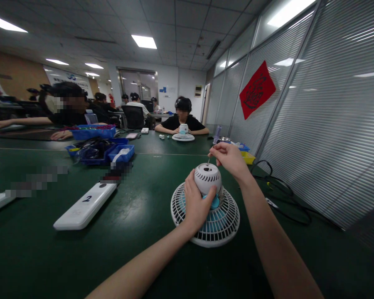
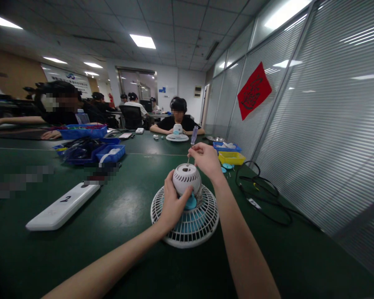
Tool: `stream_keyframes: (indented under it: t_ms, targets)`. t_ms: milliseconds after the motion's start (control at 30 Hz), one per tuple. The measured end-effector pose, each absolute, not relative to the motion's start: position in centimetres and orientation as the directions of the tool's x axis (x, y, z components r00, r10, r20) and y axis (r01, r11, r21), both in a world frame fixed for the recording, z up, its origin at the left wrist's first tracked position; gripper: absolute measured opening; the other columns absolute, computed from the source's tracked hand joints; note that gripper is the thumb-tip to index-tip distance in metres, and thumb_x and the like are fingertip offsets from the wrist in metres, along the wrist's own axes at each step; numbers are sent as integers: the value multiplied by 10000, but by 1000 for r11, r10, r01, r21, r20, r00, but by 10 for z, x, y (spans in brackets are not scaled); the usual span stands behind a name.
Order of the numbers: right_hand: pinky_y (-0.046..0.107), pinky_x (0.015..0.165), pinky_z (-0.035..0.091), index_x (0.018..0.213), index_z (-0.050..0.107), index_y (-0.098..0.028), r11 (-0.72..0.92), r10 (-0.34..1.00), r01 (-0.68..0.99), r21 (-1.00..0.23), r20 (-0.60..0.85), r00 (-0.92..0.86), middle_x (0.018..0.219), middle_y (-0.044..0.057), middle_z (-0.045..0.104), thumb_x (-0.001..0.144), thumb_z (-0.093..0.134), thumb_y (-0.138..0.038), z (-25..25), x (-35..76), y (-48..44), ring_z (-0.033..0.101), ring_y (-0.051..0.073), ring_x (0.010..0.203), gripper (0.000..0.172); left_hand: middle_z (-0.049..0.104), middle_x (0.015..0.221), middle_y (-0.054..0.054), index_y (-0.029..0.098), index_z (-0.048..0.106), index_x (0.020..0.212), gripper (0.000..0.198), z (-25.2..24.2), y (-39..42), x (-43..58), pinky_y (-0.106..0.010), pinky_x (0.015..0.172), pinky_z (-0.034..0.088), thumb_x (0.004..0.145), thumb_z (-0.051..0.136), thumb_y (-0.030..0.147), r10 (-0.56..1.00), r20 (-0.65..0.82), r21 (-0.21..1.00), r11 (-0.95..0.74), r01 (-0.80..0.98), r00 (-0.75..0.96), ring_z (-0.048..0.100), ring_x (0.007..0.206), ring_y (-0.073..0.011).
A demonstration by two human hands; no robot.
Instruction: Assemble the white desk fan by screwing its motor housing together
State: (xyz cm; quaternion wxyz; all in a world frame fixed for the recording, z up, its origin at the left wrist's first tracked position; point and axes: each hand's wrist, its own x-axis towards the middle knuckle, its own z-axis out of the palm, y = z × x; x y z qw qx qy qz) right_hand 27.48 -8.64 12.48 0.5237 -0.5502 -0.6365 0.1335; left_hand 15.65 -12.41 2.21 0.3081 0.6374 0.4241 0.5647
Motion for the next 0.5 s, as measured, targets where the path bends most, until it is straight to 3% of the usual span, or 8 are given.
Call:
stream_keyframes:
  t_ms: [267,500]
  targets:
    - [199,401,396,785,600,-138,366,862,516,-775,491,126,793,69,711,818,495,-202,124,274,-85,464,53,372,127,405,1368,-149,164,297,1334,640,22,-124,156,-447,1120,232,778,559,343,889,458,870,-450,201,5,351,1320,-268]
    - [224,439,398,702,580,-160,358,788,685,-635,599,144,707,43,674,812,554,-321,124,275,-88,484,75,393,196,402,1373,-150,157,297,1334,641,23,-125,156,-439,1123,228,780,560,341,890,455,870,-447,206,12,346,1324,-266]
